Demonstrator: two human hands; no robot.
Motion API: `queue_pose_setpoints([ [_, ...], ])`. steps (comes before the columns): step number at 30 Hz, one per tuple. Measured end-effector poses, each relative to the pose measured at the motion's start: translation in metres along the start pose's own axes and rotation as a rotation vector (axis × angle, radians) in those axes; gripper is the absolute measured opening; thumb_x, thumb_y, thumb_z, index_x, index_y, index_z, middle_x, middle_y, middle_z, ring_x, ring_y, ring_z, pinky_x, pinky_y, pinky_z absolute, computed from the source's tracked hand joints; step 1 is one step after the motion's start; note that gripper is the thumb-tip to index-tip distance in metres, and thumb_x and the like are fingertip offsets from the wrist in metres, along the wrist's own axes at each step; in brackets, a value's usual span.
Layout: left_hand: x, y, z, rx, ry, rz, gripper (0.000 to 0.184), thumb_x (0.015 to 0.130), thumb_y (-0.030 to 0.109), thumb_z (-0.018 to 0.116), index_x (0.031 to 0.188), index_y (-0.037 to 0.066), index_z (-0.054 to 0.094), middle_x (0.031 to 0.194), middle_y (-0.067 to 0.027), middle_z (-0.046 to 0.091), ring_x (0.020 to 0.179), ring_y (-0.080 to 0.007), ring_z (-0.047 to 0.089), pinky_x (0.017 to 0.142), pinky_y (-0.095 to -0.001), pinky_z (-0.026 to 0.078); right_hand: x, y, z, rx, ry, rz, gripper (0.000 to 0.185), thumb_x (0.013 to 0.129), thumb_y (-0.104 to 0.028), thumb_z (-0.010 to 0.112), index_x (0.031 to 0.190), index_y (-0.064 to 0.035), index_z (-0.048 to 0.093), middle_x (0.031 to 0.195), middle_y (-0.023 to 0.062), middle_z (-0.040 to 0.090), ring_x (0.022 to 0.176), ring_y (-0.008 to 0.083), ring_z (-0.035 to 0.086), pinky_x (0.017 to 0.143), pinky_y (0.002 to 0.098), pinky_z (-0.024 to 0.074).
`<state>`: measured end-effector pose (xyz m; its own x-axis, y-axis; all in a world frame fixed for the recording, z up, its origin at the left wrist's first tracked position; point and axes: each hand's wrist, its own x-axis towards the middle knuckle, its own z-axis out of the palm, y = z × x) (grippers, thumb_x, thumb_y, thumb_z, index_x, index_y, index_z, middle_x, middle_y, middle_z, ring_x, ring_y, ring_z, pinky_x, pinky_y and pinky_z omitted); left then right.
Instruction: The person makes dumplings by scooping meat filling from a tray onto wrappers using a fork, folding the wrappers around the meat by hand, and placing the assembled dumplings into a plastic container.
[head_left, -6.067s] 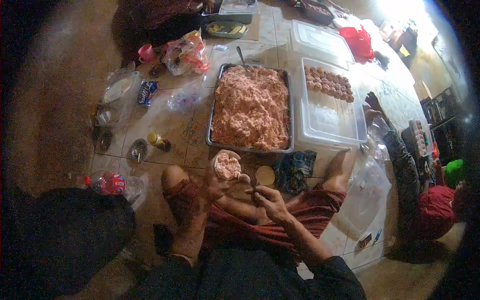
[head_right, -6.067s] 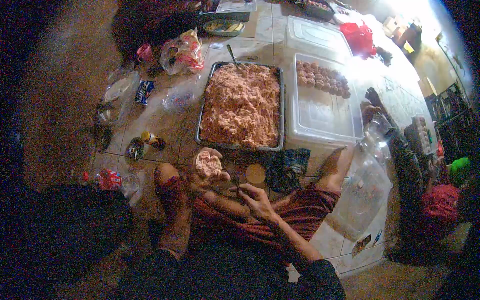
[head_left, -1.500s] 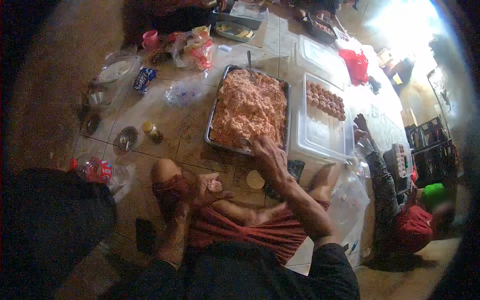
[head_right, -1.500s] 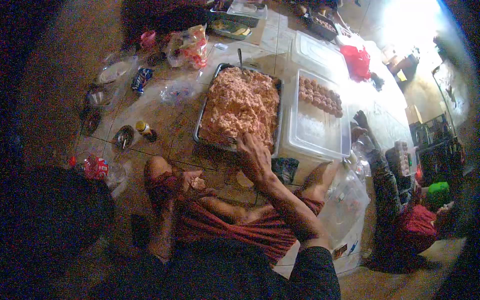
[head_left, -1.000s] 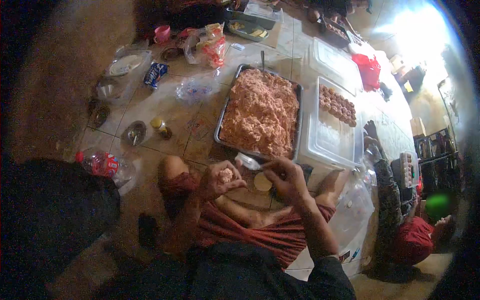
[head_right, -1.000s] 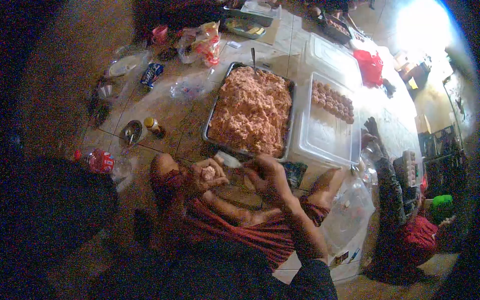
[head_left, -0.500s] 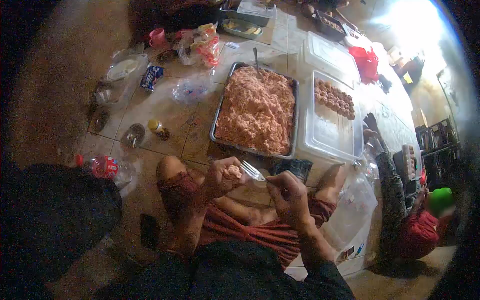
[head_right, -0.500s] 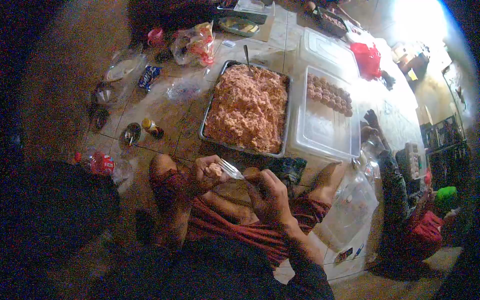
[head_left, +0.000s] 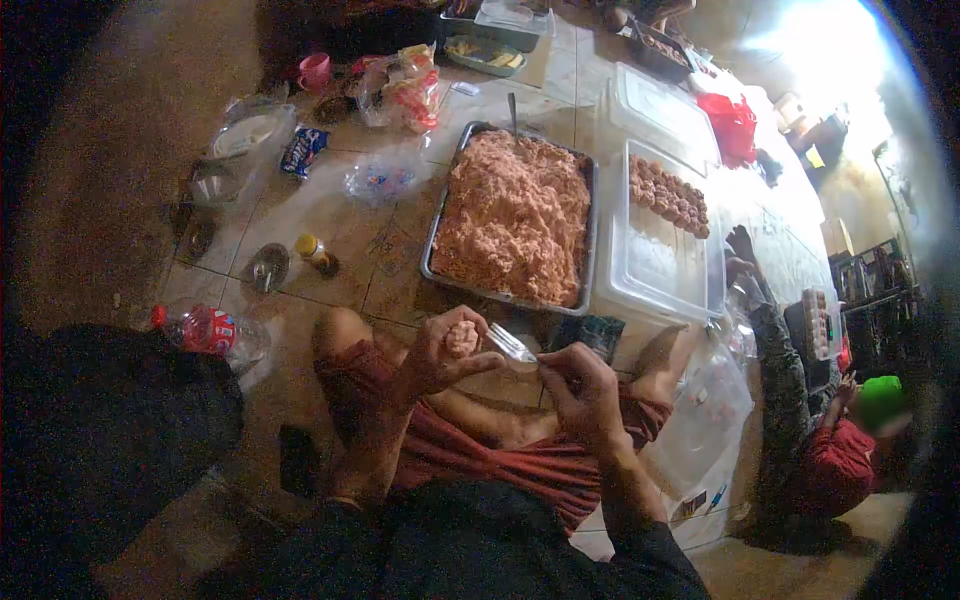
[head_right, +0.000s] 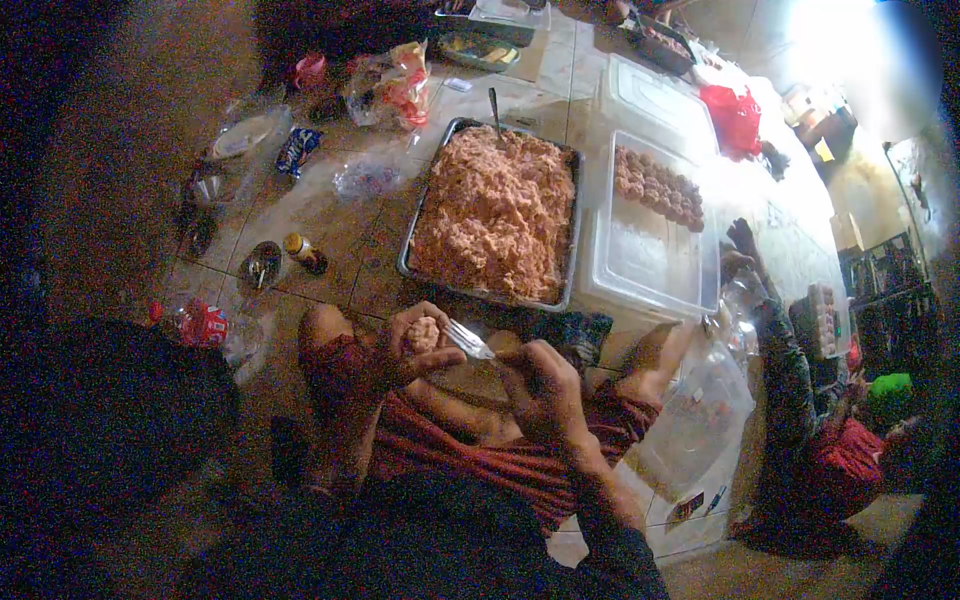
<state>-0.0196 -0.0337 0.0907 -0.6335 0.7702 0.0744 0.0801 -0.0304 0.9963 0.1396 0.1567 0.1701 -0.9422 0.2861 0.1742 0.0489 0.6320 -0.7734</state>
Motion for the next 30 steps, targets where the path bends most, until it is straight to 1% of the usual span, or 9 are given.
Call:
queue_pose_setpoints([
  [6, 0.016, -0.043, -0.005, 0.100, 0.075, 0.192, 0.031, 0.080, 0.020, 0.081, 0.102, 0.006, 0.064, 0.083, -0.0051, 0.065, 0.076, -0.0177, 0.064, 0.071, -0.0327, 0.052, -0.001, -0.015, 0.011, 0.044, 0.005, 0.000, 0.010, 0.089, -0.004, 0.072, 0.097, 0.0006, 0.069, 0.085, 0.0153, 0.063, 0.074, 0.0247, 0.067, 0.067, 0.0332, 0.0514],
  [9, 0.031, -0.103, -0.010, 0.101, -0.321, -0.192, 0.027, 0.081, 0.020, 0.078, 0.099, 0.005, 0.066, 0.085, -0.0102, 0.068, 0.075, -0.0273, 0.067, 0.072, -0.0378, 0.054, 0.001, -0.016, 0.020, -0.007, 0.022, -0.002, 0.009, 0.091, -0.005, 0.071, 0.098, -0.0001, 0.069, 0.086, 0.0117, 0.065, 0.074, 0.0191, 0.065, 0.068, 0.0309, 0.0507],
  [12, 0.009, -0.020, 0.013, 0.514, 0.400, 0.553, 0.023, 0.086, 0.027, 0.075, 0.096, 0.007, 0.067, 0.086, -0.0106, 0.069, 0.073, -0.0320, 0.066, 0.070, -0.0421, 0.054, -0.002, -0.004, 0.034, 0.169, 0.117, 0.167, 0.009, 0.094, -0.007, 0.069, 0.100, -0.0009, 0.068, 0.087, 0.0073, 0.066, 0.077, 0.0133, 0.061, 0.069, 0.0292, 0.0499],
  [15, 0.005, 0.010, 0.007, 0.550, 0.010, -0.042, 0.038, 0.086, 0.041, 0.080, 0.099, 0.007, 0.068, 0.087, -0.0095, 0.070, 0.074, -0.0286, 0.067, 0.071, -0.0367, 0.056, 0.014, 0.002, 0.028, 0.282, 0.195, 0.198, 0.010, 0.097, -0.009, 0.066, 0.102, -0.0009, 0.066, 0.088, 0.0043, 0.065, 0.080, 0.0089, 0.057, 0.070, 0.0274, 0.0488],
  [19, 0.007, -0.002, 0.000, 0.372, -0.018, 0.060, 0.043, 0.080, 0.040, 0.086, 0.099, 0.006, 0.069, 0.085, -0.0059, 0.070, 0.073, -0.0208, 0.066, 0.068, -0.0347, 0.055, 0.061, 0.045, 0.028, 0.098, 0.303, 0.111, 0.010, 0.096, -0.006, 0.063, 0.104, -0.0009, 0.064, 0.093, 0.0103, 0.068, 0.083, 0.0170, 0.063, 0.074, 0.0302, 0.0507],
  [20, 0.020, -0.028, -0.004, 0.091, -0.139, -0.368, 0.043, 0.079, 0.040, 0.088, 0.099, 0.006, 0.069, 0.084, -0.0046, 0.069, 0.074, -0.0169, 0.065, 0.067, -0.0338, 0.054, 0.074, 0.076, 0.034, -0.141, 0.280, 0.010, 0.011, 0.094, -0.004, 0.063, 0.104, -0.0007, 0.063, 0.096, 0.0141, 0.067, 0.085, 0.0233, 0.064, 0.075, 0.0332, 0.0515],
  [22, 0.022, -0.027, 0.000, -0.197, -0.262, -0.785, 0.044, 0.077, 0.039, 0.090, 0.098, 0.006, 0.069, 0.084, -0.0033, 0.069, 0.075, -0.0130, 0.063, 0.066, -0.0329, 0.053, 0.076, 0.091, 0.032, -0.385, 0.259, -0.093, 0.012, 0.093, -0.003, 0.063, 0.104, -0.0006, 0.062, 0.098, 0.0179, 0.067, 0.088, 0.0296, 0.065, 0.077, 0.0362, 0.0523],
  [24, -0.001, -0.007, 0.004, 0.225, -0.007, 0.106, 0.043, 0.079, 0.040, 0.089, 0.095, 0.005, 0.069, 0.087, -0.0042, 0.069, 0.077, -0.0103, 0.062, 0.068, -0.0296, 0.053, 0.065, 0.072, 0.027, -0.401, 0.179, -0.021, 0.013, 0.089, 0.000, 0.062, 0.102, -0.0008, 0.062, 0.096, 0.0193, 0.064, 0.090, 0.0349, 0.064, 0.076, 0.0405, 0.0521],
  [30, 0.005, 0.009, 0.004, 0.221, 0.060, -0.003, 0.030, 0.087, 0.031, 0.082, 0.085, 0.005, 0.066, 0.074, -0.0026, 0.067, 0.067, -0.0112, 0.060, 0.061, -0.0296, 0.050, 0.018, 0.010, 0.012, -0.081, 0.036, -0.126, 0.012, 0.086, 0.002, 0.065, 0.097, -0.0016, 0.064, 0.091, 0.0177, 0.062, 0.085, 0.0385, 0.063, 0.073, 0.0420, 0.0524],
])
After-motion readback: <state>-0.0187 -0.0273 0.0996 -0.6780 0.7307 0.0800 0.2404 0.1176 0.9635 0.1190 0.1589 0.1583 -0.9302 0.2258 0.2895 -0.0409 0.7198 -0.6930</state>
